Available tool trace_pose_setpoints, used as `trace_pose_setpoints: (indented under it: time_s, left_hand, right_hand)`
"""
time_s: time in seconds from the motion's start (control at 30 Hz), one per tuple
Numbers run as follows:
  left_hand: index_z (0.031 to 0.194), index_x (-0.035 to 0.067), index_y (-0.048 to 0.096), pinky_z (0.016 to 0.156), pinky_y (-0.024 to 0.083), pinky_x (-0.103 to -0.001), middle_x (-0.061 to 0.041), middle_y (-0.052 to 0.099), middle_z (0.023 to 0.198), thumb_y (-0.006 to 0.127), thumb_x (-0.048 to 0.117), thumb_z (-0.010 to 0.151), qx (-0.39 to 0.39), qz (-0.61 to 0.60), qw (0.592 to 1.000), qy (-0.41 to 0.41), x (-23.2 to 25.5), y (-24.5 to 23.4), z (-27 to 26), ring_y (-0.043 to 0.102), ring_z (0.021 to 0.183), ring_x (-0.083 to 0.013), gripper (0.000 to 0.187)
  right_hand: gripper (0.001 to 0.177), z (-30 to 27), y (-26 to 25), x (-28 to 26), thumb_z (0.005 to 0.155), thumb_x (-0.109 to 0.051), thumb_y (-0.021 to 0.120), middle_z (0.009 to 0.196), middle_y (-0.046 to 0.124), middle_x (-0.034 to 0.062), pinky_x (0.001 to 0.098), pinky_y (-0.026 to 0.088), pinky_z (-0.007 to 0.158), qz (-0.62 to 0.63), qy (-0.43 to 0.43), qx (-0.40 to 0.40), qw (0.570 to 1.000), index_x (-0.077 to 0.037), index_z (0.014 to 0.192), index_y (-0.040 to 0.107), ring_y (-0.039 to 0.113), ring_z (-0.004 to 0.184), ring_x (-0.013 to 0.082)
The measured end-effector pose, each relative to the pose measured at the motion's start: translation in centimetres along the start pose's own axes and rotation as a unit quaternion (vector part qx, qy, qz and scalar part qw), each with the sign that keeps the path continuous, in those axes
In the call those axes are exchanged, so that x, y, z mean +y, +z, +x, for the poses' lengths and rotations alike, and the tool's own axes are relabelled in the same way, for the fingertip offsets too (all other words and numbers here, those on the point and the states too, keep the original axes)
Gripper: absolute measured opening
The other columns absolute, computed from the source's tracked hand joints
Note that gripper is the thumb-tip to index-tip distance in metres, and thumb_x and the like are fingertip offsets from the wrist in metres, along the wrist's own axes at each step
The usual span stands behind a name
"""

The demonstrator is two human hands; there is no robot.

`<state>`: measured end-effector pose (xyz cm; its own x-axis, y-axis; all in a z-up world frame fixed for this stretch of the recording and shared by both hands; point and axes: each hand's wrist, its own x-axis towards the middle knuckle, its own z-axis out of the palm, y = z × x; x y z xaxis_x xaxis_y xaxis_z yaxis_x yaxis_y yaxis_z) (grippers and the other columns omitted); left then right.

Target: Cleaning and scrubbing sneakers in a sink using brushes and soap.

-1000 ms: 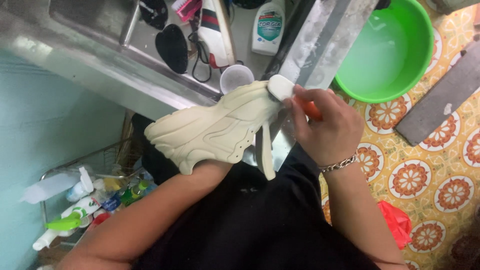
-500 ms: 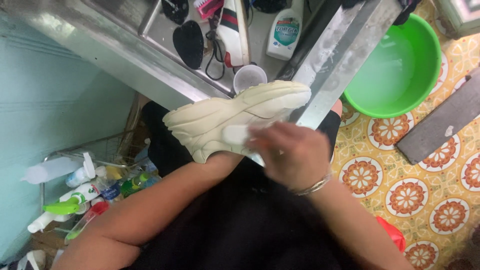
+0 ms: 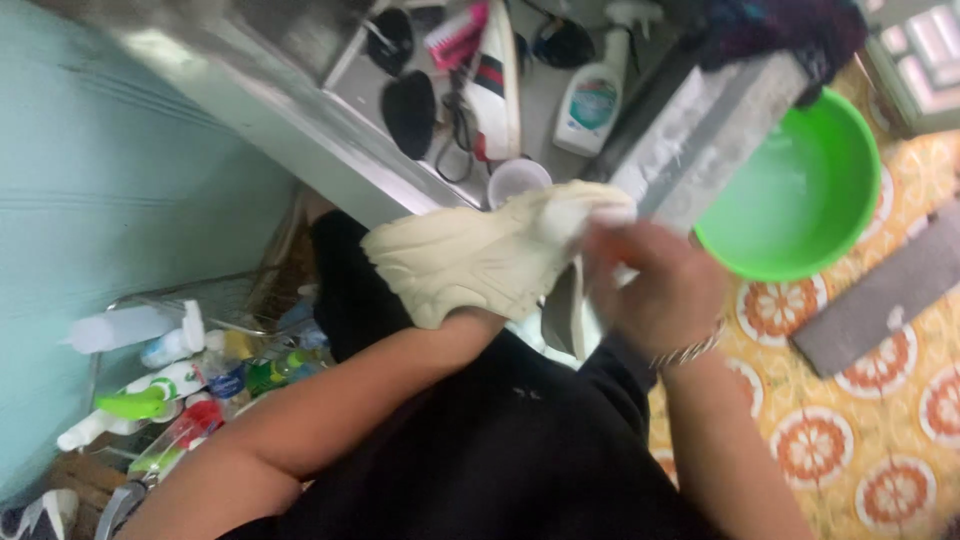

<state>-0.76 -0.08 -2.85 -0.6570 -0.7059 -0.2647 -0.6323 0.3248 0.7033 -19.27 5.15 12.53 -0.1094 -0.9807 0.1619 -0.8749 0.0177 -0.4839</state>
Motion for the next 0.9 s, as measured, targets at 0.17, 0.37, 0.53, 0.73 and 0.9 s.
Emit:
trace_pose_setpoints:
  time_s: [0.17, 0.37, 0.53, 0.73, 0.9]
  left_hand:
    - [0.127, 0.012, 0.058, 0.099, 0.049, -0.039, -0.011, 0.062, 0.124, 0.059, 0.032, 0.100, 0.091, 0.045, 0.992, -0.069, -3.3, -8.7, 3.3, 0.059, 0.116, -0.0253, 0.034]
    - [0.138, 0.013, 0.049, 0.106, 0.045, -0.042, -0.013, 0.055, 0.138, 0.065, 0.030, 0.096, 0.149, 0.048, 0.976, -0.150, -6.8, -17.2, 2.6, 0.053, 0.128, -0.0284, 0.048]
    - [0.148, 0.013, 0.041, 0.113, 0.042, -0.044, -0.015, 0.049, 0.150, 0.070, 0.029, 0.093, 0.164, 0.024, 0.966, -0.200, -6.1, -25.2, 3.7, 0.048, 0.137, -0.0310, 0.064]
    - [0.151, 0.016, 0.044, 0.117, 0.042, -0.043, -0.011, 0.052, 0.152, 0.077, 0.014, 0.085, 0.045, 0.106, 0.955, -0.274, -14.5, -33.7, 5.6, 0.053, 0.138, -0.0283, 0.074]
    - [0.147, 0.014, 0.057, 0.109, 0.046, -0.054, -0.019, 0.062, 0.142, 0.079, 0.017, 0.086, 0.028, 0.153, 0.951, -0.267, -22.2, -37.9, 8.2, 0.061, 0.128, -0.0368, 0.065]
  right_hand:
    - [0.022, 0.4, -0.7, -3.9, 0.080, -0.025, 0.084, 0.073, 0.070, 0.0006, 0.0350, 0.049, 0.054, -0.018, -0.074, 0.047, 0.996, -0.020, 0.102, 0.081, 0.066, 0.058, 0.0200]
    - [0.019, -3.4, -0.3, 2.9, 0.107, -0.009, 0.080, 0.109, 0.075, 0.0054, 0.0190, 0.055, 0.084, 0.101, 0.081, 0.221, 0.967, -0.002, 0.122, 0.071, 0.069, 0.094, 0.0046]
    - [0.025, -6.0, 2.0, 6.5, 0.100, -0.007, 0.074, 0.084, 0.057, 0.0043, 0.0191, 0.036, 0.062, 0.219, 0.269, 0.214, 0.913, 0.003, 0.122, 0.069, 0.046, 0.070, 0.0058]
    - [0.024, -6.7, 2.7, 5.8, 0.096, -0.012, 0.070, 0.114, 0.072, -0.0008, 0.0163, 0.054, 0.083, 0.275, 0.284, 0.183, 0.900, -0.001, 0.117, 0.068, 0.067, 0.097, 0.0012]
    - [0.031, -4.8, 2.6, 5.4, 0.100, -0.017, 0.072, 0.093, 0.072, 0.0066, 0.0194, 0.048, 0.068, 0.206, 0.337, 0.128, 0.910, -0.002, 0.127, 0.070, 0.060, 0.077, 0.0045]
